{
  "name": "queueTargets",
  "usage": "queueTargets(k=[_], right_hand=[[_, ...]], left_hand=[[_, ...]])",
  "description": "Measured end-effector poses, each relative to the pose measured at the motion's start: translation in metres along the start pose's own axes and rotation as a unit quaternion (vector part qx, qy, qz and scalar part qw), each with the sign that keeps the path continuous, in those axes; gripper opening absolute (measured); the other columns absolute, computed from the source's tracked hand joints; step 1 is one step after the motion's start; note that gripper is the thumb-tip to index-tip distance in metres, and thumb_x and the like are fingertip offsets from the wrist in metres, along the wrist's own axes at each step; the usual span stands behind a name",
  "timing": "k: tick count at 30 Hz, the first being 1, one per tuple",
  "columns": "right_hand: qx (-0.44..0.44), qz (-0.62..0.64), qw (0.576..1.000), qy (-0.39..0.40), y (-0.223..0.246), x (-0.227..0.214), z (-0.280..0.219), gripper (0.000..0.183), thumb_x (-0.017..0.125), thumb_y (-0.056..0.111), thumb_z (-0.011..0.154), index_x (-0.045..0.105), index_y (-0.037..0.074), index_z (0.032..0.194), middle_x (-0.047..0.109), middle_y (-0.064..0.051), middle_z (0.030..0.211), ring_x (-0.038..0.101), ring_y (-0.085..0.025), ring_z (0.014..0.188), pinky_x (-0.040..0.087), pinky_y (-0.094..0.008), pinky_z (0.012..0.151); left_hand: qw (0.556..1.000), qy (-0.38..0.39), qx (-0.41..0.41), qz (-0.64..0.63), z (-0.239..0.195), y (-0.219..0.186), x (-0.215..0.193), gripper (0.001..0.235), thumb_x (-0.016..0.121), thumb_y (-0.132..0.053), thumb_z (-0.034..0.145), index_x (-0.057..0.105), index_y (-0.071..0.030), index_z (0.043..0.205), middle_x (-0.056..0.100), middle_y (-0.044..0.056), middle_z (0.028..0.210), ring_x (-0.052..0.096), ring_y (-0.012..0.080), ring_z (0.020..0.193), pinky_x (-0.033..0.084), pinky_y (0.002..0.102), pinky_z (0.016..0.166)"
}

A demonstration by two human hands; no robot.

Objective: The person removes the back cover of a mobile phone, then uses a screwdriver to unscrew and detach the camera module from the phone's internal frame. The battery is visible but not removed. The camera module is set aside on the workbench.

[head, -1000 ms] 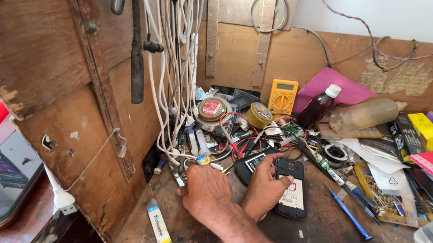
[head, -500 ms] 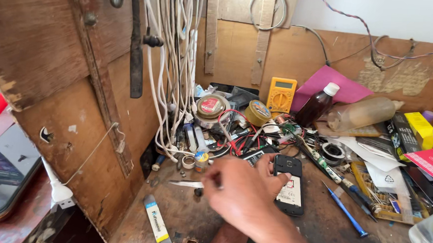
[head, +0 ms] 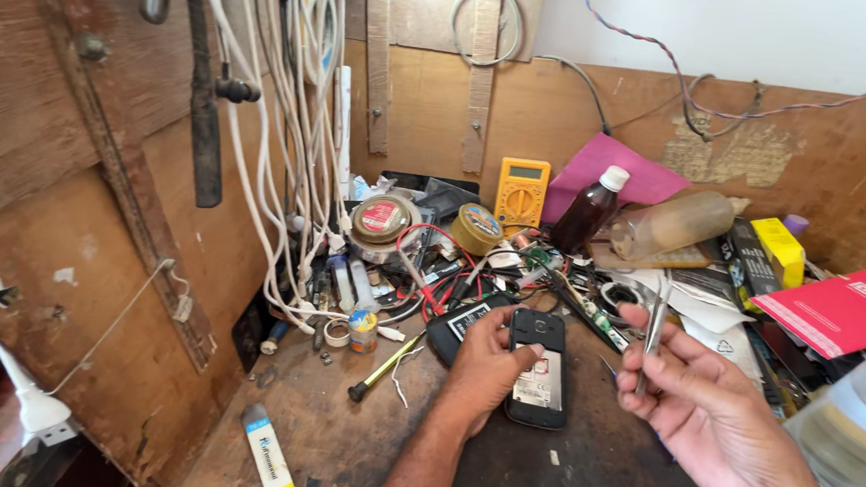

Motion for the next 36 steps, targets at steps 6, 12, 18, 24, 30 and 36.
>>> queueTargets(k=[6,12,18,24,30,36], right_hand=[[0.059,-0.008,0.996,0.069,-0.018,0.007,0.006,0.038,0.063,0.020,0.099,0.067,-0.004,0.128,0.057,0.000,0.077,0.047,-0.009,0.057,0.039,-0.024,0.047],[0.074,-0.177,0.979,-0.075,-0.033,-0.001,0.018,0.035,0.056,0.027,0.103,0.069,-0.003,0.117,0.054,-0.002,0.077,0.050,-0.013,0.061,0.041,-0.029,0.054],[-0.007,-0.335,0.940,-0.057,-0.019,0.003,0.032,0.029,0.059,0.026,0.098,0.074,0.003,0.107,0.063,-0.002,0.076,0.052,-0.011,0.066,0.041,-0.028,0.059],[-0.098,-0.581,0.806,-0.060,0.001,0.015,0.043,0.031,0.067,0.035,0.093,0.078,0.008,0.102,0.073,0.002,0.069,0.059,-0.008,0.063,0.047,-0.028,0.059],[-0.035,-0.643,0.765,-0.033,0.007,0.027,0.046,0.030,0.063,0.034,0.096,0.075,0.007,0.096,0.073,-0.006,0.067,0.062,-0.014,0.059,0.050,-0.033,0.059],[-0.064,-0.695,0.716,-0.026,0.012,0.041,0.044,0.031,0.069,0.041,0.092,0.074,0.012,0.098,0.075,-0.003,0.074,0.064,-0.017,0.060,0.051,-0.037,0.061]], left_hand=[[1.000,0.007,0.000,-0.020,-0.007,-0.012,0.003,0.055,0.064,0.004,0.088,0.051,0.001,0.142,0.075,0.015,0.105,0.073,0.0169,0.086,0.061,0.030,0.073],[1.000,0.020,-0.008,0.009,-0.010,-0.016,0.006,0.056,0.067,0.001,0.088,0.053,0.004,0.141,0.078,0.014,0.103,0.073,0.0147,0.083,0.059,0.027,0.070],[0.999,0.046,-0.004,0.028,-0.008,-0.015,0.008,0.053,0.068,0.001,0.087,0.056,0.010,0.138,0.078,0.014,0.099,0.073,0.0130,0.077,0.059,0.026,0.066],[0.997,0.061,0.008,0.052,-0.011,-0.017,0.010,0.043,0.073,-0.005,0.090,0.066,0.008,0.130,0.077,0.010,0.096,0.069,0.0088,0.074,0.055,0.024,0.061],[0.995,0.063,0.009,0.073,-0.010,-0.016,0.012,0.044,0.071,-0.001,0.087,0.066,0.005,0.131,0.078,0.007,0.095,0.070,0.0074,0.074,0.056,0.023,0.061],[0.993,0.071,0.013,0.095,-0.011,-0.017,0.011,0.046,0.071,-0.002,0.088,0.065,0.005,0.133,0.078,0.007,0.095,0.068,0.0060,0.072,0.053,0.023,0.060]])
Point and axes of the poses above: each hand's wrist, its own z-axis towards the middle knuckle, its own x-axis out of the palm, y = z × x, the point moved 7 cm from there along z, towards the middle knuckle
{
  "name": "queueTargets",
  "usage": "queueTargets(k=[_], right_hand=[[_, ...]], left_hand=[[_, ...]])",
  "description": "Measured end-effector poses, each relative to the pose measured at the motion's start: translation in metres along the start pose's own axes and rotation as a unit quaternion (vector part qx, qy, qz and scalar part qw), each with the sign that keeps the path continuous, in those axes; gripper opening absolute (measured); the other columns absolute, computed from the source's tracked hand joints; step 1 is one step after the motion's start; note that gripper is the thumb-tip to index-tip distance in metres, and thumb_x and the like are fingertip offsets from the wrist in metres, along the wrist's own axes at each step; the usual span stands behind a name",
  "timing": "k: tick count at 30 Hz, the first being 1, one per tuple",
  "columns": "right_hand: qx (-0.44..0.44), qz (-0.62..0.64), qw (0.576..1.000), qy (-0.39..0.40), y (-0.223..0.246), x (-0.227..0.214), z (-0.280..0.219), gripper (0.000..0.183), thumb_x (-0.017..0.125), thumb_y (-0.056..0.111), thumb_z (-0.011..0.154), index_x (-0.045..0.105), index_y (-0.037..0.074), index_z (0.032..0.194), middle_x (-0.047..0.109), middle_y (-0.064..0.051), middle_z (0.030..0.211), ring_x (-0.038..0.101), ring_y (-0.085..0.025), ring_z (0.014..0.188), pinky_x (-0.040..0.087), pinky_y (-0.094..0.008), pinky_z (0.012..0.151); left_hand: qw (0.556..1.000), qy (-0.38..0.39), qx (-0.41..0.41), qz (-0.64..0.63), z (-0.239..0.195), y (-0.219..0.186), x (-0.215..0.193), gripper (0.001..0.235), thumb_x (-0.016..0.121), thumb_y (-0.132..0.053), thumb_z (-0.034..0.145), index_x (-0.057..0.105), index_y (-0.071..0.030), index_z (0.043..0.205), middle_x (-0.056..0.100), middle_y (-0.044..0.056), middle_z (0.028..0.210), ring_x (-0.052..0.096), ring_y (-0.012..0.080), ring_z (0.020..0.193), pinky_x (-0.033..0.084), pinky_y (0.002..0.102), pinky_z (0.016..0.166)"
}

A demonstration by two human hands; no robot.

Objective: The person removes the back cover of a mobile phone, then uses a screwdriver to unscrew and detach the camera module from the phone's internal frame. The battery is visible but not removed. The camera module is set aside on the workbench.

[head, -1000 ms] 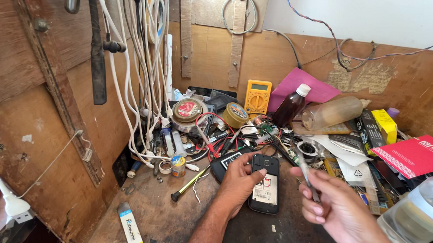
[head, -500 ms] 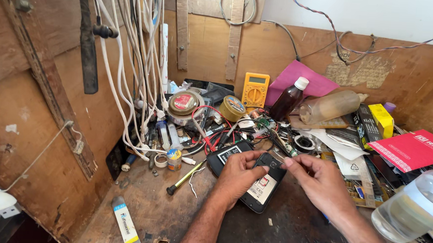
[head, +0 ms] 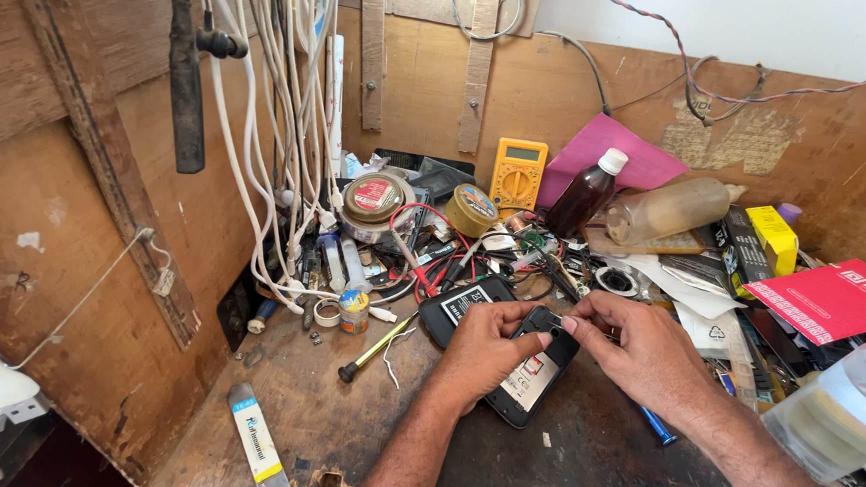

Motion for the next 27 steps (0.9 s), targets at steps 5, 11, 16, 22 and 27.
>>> queueTargets(k=[5,11,16,22,27], right_hand=[[-0.036,0.038,0.999,-0.009,0.007,-0.002,0.000,0.030,0.068,0.038,0.089,0.073,0.010,0.097,0.077,-0.003,0.074,0.066,-0.014,0.062,0.053,-0.036,0.060],[-0.014,-0.003,1.000,0.021,0.010,0.000,0.001,0.033,0.070,0.042,0.093,0.072,0.009,0.097,0.073,-0.006,0.072,0.063,-0.018,0.062,0.052,-0.039,0.063],[-0.048,-0.042,0.997,0.051,0.019,-0.007,0.006,0.032,0.071,0.042,0.090,0.073,0.012,0.102,0.075,-0.008,0.074,0.071,-0.021,0.067,0.054,-0.041,0.066],[-0.115,-0.134,0.983,0.059,0.027,-0.009,0.014,0.031,0.071,0.041,0.088,0.074,0.017,0.107,0.077,-0.008,0.083,0.074,-0.028,0.080,0.056,-0.046,0.072],[-0.230,-0.123,0.964,-0.052,0.037,-0.009,-0.002,0.022,0.070,0.031,0.088,0.069,0.011,0.096,0.072,-0.009,0.079,0.071,-0.031,0.075,0.054,-0.047,0.065]], left_hand=[[1.000,-0.003,-0.004,-0.006,0.001,0.002,-0.001,0.049,0.072,-0.001,0.087,0.064,0.005,0.134,0.077,0.007,0.096,0.067,0.0058,0.073,0.053,0.022,0.060],[1.000,0.006,0.001,-0.005,0.004,0.007,-0.001,0.050,0.073,-0.002,0.087,0.064,0.006,0.136,0.077,0.008,0.097,0.066,0.0046,0.074,0.053,0.021,0.061],[1.000,0.006,0.004,0.024,0.008,0.013,-0.003,0.056,0.074,-0.003,0.085,0.060,0.006,0.139,0.076,0.008,0.099,0.065,0.0046,0.075,0.053,0.021,0.062],[0.999,0.018,0.002,0.029,0.013,0.021,-0.004,0.059,0.075,-0.004,0.084,0.058,0.008,0.139,0.076,0.008,0.105,0.066,0.0049,0.077,0.053,0.022,0.064],[0.999,0.042,0.004,0.020,0.011,0.019,-0.005,0.047,0.073,-0.003,0.088,0.068,0.010,0.133,0.075,0.007,0.098,0.063,0.0048,0.074,0.050,0.022,0.061]])
Point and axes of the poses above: each hand's wrist, its own z-axis towards the middle knuckle, its own x-axis out of the palm, y = z × x, the point moved 7 cm from there along z, towards the middle knuckle
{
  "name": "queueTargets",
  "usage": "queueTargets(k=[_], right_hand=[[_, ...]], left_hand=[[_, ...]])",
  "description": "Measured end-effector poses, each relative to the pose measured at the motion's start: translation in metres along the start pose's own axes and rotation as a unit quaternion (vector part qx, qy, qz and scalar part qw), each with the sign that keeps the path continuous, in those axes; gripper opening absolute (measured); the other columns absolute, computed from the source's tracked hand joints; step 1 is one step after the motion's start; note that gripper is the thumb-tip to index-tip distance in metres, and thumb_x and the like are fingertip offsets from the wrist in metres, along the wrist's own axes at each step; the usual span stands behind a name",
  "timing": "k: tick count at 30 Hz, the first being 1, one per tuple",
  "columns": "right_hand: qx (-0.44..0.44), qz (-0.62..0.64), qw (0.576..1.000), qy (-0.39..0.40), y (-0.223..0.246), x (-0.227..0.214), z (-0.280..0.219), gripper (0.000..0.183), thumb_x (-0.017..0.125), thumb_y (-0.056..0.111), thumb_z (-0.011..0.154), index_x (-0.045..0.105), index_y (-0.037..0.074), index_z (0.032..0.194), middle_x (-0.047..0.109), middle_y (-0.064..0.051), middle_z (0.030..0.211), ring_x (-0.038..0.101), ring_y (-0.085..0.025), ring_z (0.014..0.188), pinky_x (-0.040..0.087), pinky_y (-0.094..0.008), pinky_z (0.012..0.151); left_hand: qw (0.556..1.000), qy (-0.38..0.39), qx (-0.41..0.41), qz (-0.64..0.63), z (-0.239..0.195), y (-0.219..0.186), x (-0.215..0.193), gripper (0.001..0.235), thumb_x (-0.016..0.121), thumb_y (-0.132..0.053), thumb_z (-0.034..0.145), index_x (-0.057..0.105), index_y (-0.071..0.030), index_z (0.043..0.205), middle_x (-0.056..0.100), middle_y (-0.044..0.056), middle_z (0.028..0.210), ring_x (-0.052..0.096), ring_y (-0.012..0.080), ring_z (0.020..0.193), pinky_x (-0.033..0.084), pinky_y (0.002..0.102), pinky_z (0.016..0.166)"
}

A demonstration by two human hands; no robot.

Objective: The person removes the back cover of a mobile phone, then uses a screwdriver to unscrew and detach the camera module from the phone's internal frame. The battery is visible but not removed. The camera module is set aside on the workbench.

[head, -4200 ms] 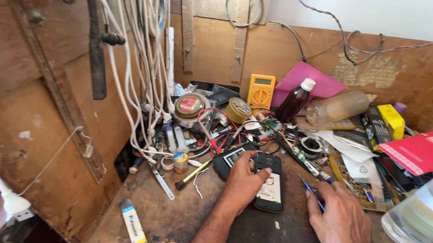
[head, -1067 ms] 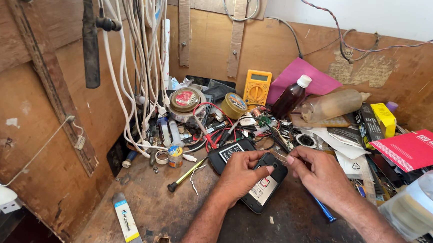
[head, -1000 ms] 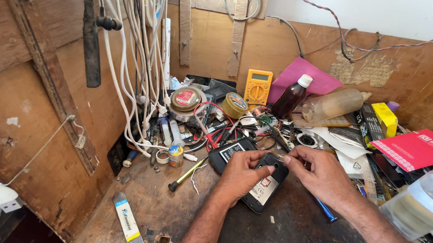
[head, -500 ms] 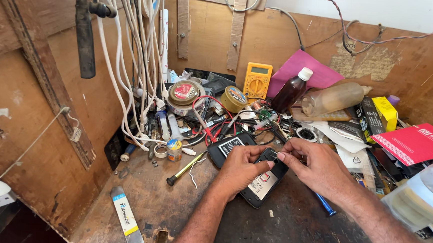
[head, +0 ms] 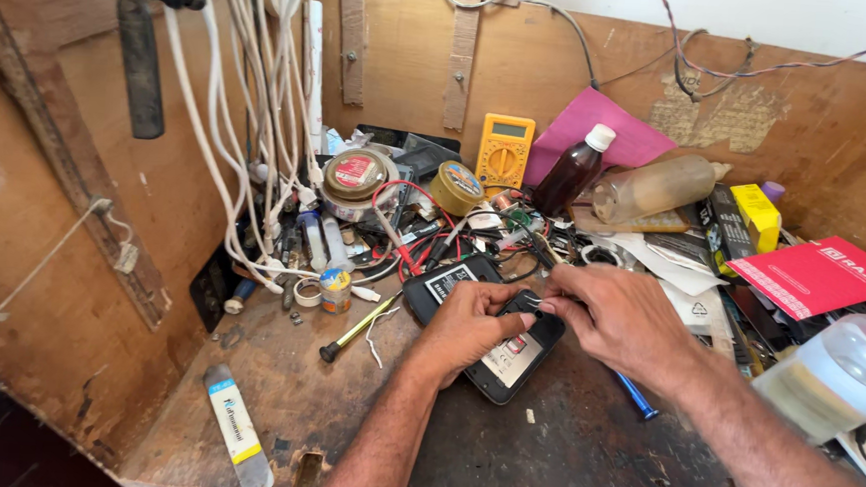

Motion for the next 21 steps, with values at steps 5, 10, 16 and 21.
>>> queueTargets(k=[5,10,16,21], right_hand=[[0.029,-0.021,0.998,-0.047,-0.002,0.012,-0.014,0.020,0.070,0.030,0.090,0.068,0.010,0.093,0.069,-0.009,0.075,0.069,-0.028,0.069,0.053,-0.043,0.060],[-0.015,0.013,0.990,-0.139,0.008,0.010,-0.025,0.017,0.072,0.023,0.089,0.066,0.007,0.093,0.067,-0.009,0.074,0.068,-0.028,0.069,0.051,-0.043,0.059],[-0.025,-0.006,0.980,-0.198,0.014,0.011,-0.035,0.016,0.073,0.019,0.089,0.065,0.006,0.094,0.062,-0.011,0.071,0.065,-0.029,0.067,0.050,-0.045,0.060],[0.013,0.038,0.977,-0.207,0.009,0.013,-0.035,0.014,0.072,0.019,0.092,0.067,0.007,0.097,0.068,-0.011,0.078,0.069,-0.027,0.071,0.052,-0.042,0.062]], left_hand=[[0.997,0.015,-0.029,-0.076,0.000,-0.001,0.002,0.046,0.070,-0.001,0.089,0.065,0.005,0.134,0.076,0.005,0.099,0.067,0.0047,0.076,0.054,0.021,0.063],[0.997,-0.003,-0.040,-0.072,-0.002,-0.001,-0.002,0.046,0.070,0.002,0.089,0.064,0.007,0.134,0.076,0.007,0.102,0.068,0.0074,0.079,0.056,0.022,0.066],[0.994,0.006,-0.043,-0.098,-0.001,-0.001,0.000,0.049,0.070,0.001,0.089,0.061,0.006,0.137,0.076,0.010,0.108,0.070,0.0090,0.084,0.058,0.023,0.069],[0.995,0.002,-0.046,-0.088,-0.004,-0.001,0.005,0.049,0.070,0.000,0.089,0.061,0.005,0.136,0.077,0.010,0.105,0.071,0.0087,0.081,0.057,0.023,0.067]])
Point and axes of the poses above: each hand's wrist, its own z-axis towards the middle knuckle, its own x-axis out of the palm, y = z × x, the point moved 7 cm from there along z, towards the middle knuckle
